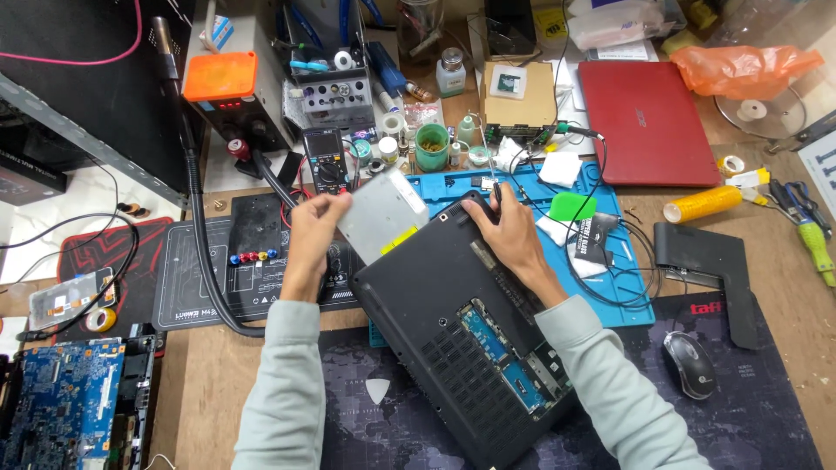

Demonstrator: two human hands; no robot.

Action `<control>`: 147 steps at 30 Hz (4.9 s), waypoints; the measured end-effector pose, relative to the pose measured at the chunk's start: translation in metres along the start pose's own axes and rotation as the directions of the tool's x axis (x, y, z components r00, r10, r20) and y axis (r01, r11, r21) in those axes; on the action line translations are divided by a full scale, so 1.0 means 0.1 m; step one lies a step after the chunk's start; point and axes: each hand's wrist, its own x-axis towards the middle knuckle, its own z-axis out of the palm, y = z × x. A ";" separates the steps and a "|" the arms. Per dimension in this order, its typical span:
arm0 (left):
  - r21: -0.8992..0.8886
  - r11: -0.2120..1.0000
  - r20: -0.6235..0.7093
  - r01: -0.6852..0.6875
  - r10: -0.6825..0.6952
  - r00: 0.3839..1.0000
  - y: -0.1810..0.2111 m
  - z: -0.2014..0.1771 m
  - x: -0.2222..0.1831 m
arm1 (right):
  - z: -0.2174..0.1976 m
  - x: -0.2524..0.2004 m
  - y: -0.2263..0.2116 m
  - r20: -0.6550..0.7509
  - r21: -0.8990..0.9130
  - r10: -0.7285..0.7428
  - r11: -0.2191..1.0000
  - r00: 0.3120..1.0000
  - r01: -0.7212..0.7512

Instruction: Disassembling a laptop by removing back covers, screws, and the optical drive

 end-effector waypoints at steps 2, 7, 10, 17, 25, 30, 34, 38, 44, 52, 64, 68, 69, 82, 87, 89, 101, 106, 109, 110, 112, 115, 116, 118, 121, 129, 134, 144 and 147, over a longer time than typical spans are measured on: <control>-0.016 0.999 -0.047 -0.032 0.031 0.998 0.01 -0.06 0.12 | 0.02 -0.01 0.03 0.001 0.003 -0.001 1.000 1.000 0.001; 0.015 0.994 -0.171 -0.105 0.106 0.980 0.00 -0.29 0.27 | 0.05 0.02 0.12 0.013 0.008 0.024 1.000 1.000 -0.024; -0.043 0.994 -0.236 -0.101 0.088 0.968 0.07 -0.26 0.13 | 0.10 0.03 0.19 0.025 0.001 0.045 0.999 0.999 -0.045; -0.034 0.999 -0.108 0.007 -0.011 0.994 -0.23 -0.12 -0.05 | 0.21 0.02 0.19 0.062 -0.003 0.059 0.998 0.996 -0.059; -0.112 0.991 -0.047 0.077 -0.082 0.996 -0.12 0.15 -0.25 | 0.07 -0.02 -0.05 0.094 -0.030 0.067 0.997 0.993 -0.065; -0.141 0.982 -0.020 0.125 -0.129 0.991 -0.10 0.27 -0.33 | -0.14 0.06 -0.23 0.249 -0.134 0.164 0.982 0.954 -0.134; -0.119 0.983 0.004 0.137 -0.138 0.990 -0.07 0.34 -0.34 | -0.28 0.07 -0.32 0.307 -0.153 0.165 0.981 0.937 -0.122; -0.161 0.974 0.023 0.158 -0.157 0.987 -0.06 0.46 -0.38 | -0.40 -0.08 -0.38 0.323 -0.156 0.192 0.977 0.927 -0.148; -0.149 0.973 0.073 0.175 -0.165 0.984 -0.10 0.67 -0.45 | -0.47 -0.28 -0.24 0.251 -0.068 0.160 0.987 0.955 -0.148; -0.171 0.963 0.179 0.209 -0.178 0.968 -0.24 1.27 -0.59 | -0.63 -0.63 -0.46 0.249 -0.106 -0.050 0.991 0.967 0.079; -0.166 0.942 0.373 0.291 -0.213 0.903 -0.39 2.36 -0.83 | -1.26 -0.82 0.12 0.191 -0.361 0.111 0.932 0.975 -0.036; -0.178 0.934 0.518 0.309 -0.178 0.837 -0.17 2.57 -0.97 | -1.56 -0.93 0.28 0.163 -0.301 0.118 0.952 0.980 -0.064; -0.192 0.932 0.574 0.306 -0.146 0.806 -0.06 2.60 -1.03 | -1.66 -0.95 0.28 0.185 -0.236 0.130 0.968 0.974 -0.085; -0.243 0.943 0.828 0.226 0.080 0.555 -0.01 2.74 -1.09 | -2.54 -1.15 0.97 0.101 0.192 0.220 0.952 0.970 -0.236; -0.171 0.953 0.796 0.251 -0.016 0.605 -0.01 2.77 -1.08 | -2.60 -1.05 1.38 -0.283 -0.447 0.242 0.823 0.928 -0.351; -0.159 0.954 0.798 0.256 -0.028 0.601 0.00 2.78 -1.09 | -2.63 -1.04 1.44 -0.307 -0.468 0.277 0.789 0.910 -0.398; -0.021 0.957 0.762 0.289 -0.172 0.625 -0.02 2.67 -1.07 | -2.48 -1.05 1.72 -0.318 -0.538 0.313 0.717 0.895 -0.442; 0.026 0.967 0.758 0.253 -0.184 0.626 0.09 2.60 -1.05 | -2.55 -1.02 1.76 -0.288 -0.554 0.388 0.678 0.875 -0.483; 0.022 0.969 0.738 0.245 -0.181 0.650 0.10 2.53 -1.03 | -2.56 -1.04 1.75 -0.276 -0.556 0.266 0.740 0.924 -0.379; 0.020 0.971 0.730 0.238 -0.177 0.660 0.11 2.50 -1.03 | -2.55 -1.04 1.67 -0.299 -0.559 0.182 0.762 0.937 -0.327; 0.015 0.973 0.717 0.232 -0.172 0.675 0.11 2.40 -1.03 | -2.51 -1.03 1.44 -0.314 -0.563 0.094 0.782 0.945 -0.265; 0.016 0.973 0.705 0.228 -0.173 0.688 0.09 2.20 -1.00 | -2.43 -1.00 1.04 -0.331 -0.444 0.056 0.872 0.942 -0.207; 0.013 0.972 0.670 0.235 -0.182 0.719 0.06 2.13 -1.00 | -2.40 -1.01 0.94 -0.337 -0.376 0.097 0.898 0.937 -0.228; 0.005 0.971 0.628 0.239 -0.189 0.755 0.00 1.96 -0.97 | -2.31 -1.01 0.78 -0.334 -0.306 0.133 0.921 0.933 -0.240; -0.005 0.988 0.523 0.156 -0.130 0.843 -0.09 1.68 -0.89 | -2.15 -0.99 0.57 -0.273 -0.270 0.037 0.956 0.961 -0.113; 0.436 0.802 0.230 -0.409 0.340 0.912 -0.27 0.92 -0.57 | -1.63 -0.88 0.09 0.002 -0.115 0.006 0.993 1.000 -0.006; 0.578 0.685 0.289 -0.443 0.336 0.896 -0.55 0.71 -0.38 | -1.30 -0.76 -0.20 0.013 -0.174 -0.171 0.970 0.985 0.171; 0.571 0.736 0.396 -0.365 0.142 0.907 -0.64 0.59 -0.24 | -0.78 -0.51 -0.76 -0.163 0.209 -0.245 0.938 0.956 0.276; 0.587 0.717 0.404 -0.377 0.144 0.903 -0.72 0.60 -0.20 | -0.50 -0.39 -0.74 -0.227 0.342 -0.270 0.878 0.936 0.336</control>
